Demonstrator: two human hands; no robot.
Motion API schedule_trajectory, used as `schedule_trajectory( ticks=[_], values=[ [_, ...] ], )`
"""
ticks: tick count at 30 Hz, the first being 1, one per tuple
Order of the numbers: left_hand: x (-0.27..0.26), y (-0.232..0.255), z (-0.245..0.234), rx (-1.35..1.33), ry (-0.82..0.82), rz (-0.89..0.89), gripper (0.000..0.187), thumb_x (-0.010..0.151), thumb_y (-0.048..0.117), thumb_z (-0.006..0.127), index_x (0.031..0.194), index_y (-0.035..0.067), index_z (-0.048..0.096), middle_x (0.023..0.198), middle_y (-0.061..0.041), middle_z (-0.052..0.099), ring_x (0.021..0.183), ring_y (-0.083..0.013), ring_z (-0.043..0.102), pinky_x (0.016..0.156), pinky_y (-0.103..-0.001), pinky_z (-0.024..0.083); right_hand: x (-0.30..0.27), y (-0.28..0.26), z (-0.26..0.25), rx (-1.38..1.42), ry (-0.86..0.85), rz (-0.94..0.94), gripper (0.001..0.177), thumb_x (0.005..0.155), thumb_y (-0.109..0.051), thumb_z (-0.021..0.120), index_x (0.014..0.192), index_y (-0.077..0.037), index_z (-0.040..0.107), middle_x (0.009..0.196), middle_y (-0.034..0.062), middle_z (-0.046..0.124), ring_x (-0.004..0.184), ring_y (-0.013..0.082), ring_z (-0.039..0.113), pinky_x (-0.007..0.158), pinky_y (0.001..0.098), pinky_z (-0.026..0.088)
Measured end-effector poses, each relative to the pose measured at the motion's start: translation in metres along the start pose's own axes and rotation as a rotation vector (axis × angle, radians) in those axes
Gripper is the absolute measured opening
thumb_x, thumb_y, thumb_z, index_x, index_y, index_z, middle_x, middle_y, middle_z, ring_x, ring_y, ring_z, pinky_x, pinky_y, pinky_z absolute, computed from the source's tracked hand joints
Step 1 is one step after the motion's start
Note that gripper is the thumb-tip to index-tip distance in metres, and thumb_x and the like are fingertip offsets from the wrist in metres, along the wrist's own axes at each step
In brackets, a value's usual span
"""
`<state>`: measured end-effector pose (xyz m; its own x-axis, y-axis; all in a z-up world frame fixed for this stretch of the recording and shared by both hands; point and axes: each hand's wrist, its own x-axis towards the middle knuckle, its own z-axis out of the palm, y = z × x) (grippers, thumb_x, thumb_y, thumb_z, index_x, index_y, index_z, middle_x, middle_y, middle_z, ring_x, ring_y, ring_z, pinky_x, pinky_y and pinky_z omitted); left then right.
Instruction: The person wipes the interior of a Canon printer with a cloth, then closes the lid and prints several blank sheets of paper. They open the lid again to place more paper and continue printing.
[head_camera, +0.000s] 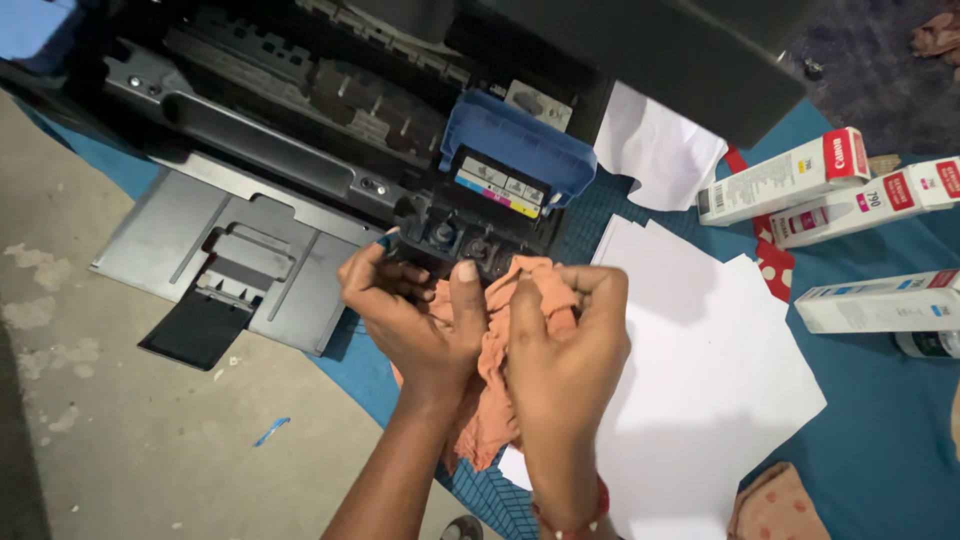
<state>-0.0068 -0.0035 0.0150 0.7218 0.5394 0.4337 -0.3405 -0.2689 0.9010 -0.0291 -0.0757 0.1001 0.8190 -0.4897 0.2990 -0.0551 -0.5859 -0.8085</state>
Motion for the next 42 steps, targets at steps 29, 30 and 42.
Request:
schedule_trajectory(
  ticks=[29,30,42],
  values=[
    [-0.007,-0.007,0.007,-0.080,0.157,-0.059,0.042,0.107,0.019,0.064,0.134,0.000,0.037,0.137,-0.017,0.056,0.096,-0.0146,0.061,0.084,-0.031,0.053,0.009,-0.036,0.010,0.065,0.000,-0.348,0.031,0.088,0.006,0.072,0.117,-0.004,0.074,0.108,0.0105,0.066,0.098,0.0201,0.071,0.082,0.0302,0.059],
    [-0.007,-0.008,0.007,-0.103,0.169,-0.062,0.041,0.109,0.020,0.063,0.133,0.001,0.037,0.138,-0.017,0.057,0.098,-0.0144,0.063,0.086,-0.030,0.054,0.011,-0.040,0.015,0.047,-0.016,-0.378,0.030,0.088,0.005,0.072,0.116,-0.006,0.075,0.105,0.0100,0.065,0.094,0.0201,0.069,0.078,0.0301,0.059],
    [-0.001,-0.008,0.006,-0.048,0.197,-0.072,0.033,0.106,0.015,0.061,0.127,0.000,0.040,0.127,-0.014,0.054,0.092,-0.0122,0.058,0.078,-0.025,0.050,0.034,-0.060,0.016,-0.173,-0.310,-0.538,0.019,0.086,-0.010,0.071,0.103,-0.014,0.078,0.104,0.0107,0.065,0.089,0.0287,0.067,0.076,0.0398,0.055]
  ],
)
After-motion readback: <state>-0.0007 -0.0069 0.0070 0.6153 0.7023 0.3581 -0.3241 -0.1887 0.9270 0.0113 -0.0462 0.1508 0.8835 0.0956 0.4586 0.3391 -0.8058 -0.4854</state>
